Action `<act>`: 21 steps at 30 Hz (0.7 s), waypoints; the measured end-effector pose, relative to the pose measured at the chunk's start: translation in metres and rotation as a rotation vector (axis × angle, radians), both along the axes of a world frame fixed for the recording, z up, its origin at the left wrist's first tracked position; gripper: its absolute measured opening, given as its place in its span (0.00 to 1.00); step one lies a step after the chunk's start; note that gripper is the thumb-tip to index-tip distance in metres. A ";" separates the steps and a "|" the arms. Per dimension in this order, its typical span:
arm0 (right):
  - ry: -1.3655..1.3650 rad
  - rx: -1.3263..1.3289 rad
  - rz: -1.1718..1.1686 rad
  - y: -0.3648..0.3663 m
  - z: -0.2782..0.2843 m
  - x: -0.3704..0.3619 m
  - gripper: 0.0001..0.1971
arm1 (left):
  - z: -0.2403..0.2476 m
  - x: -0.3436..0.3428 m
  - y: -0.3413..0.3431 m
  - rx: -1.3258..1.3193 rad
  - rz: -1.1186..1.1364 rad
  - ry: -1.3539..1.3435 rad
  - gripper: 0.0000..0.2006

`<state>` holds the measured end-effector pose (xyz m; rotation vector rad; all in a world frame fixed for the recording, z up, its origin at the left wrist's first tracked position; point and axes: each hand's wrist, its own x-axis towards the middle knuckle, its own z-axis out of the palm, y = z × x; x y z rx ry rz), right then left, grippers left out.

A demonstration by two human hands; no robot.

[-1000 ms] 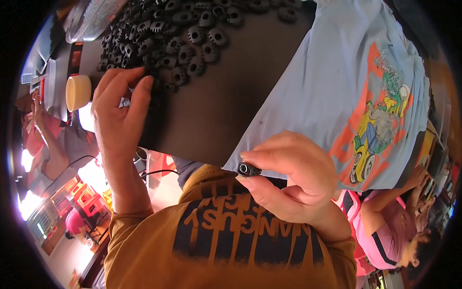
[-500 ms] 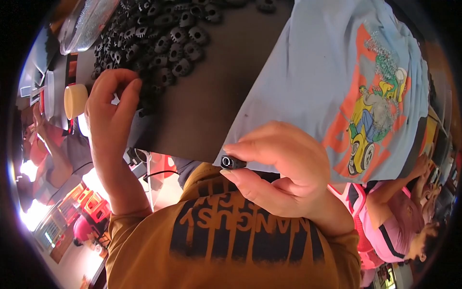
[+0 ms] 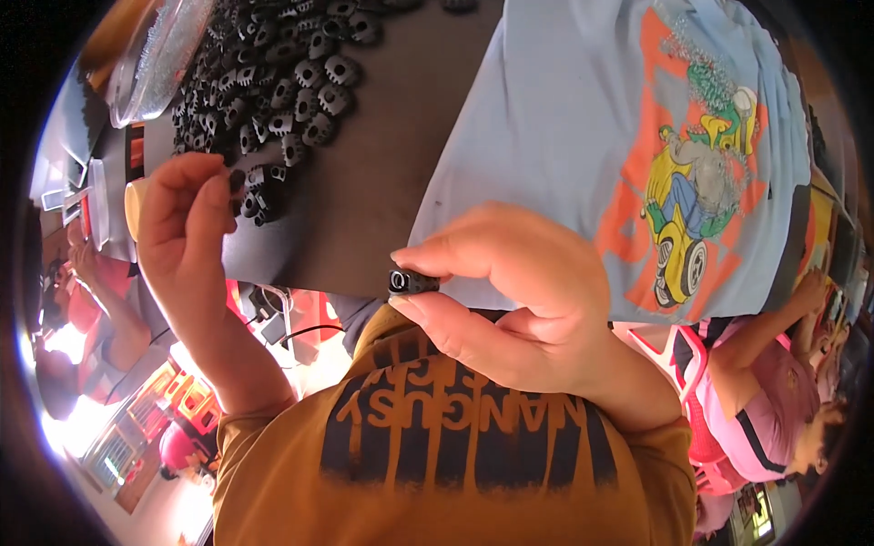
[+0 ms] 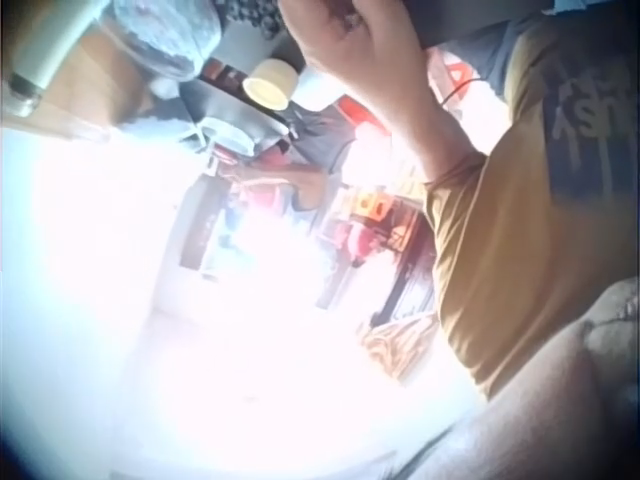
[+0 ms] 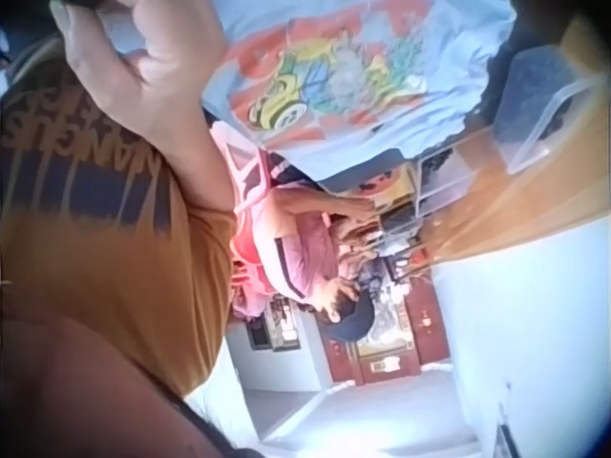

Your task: Assembling small black plastic components by manually inserting internal parts.

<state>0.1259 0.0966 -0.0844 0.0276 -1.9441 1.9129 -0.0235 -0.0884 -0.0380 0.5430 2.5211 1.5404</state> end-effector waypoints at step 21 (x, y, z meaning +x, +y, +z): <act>-0.115 -0.171 0.178 0.010 0.005 0.004 0.12 | 0.016 0.033 0.039 0.014 -0.568 -0.259 0.10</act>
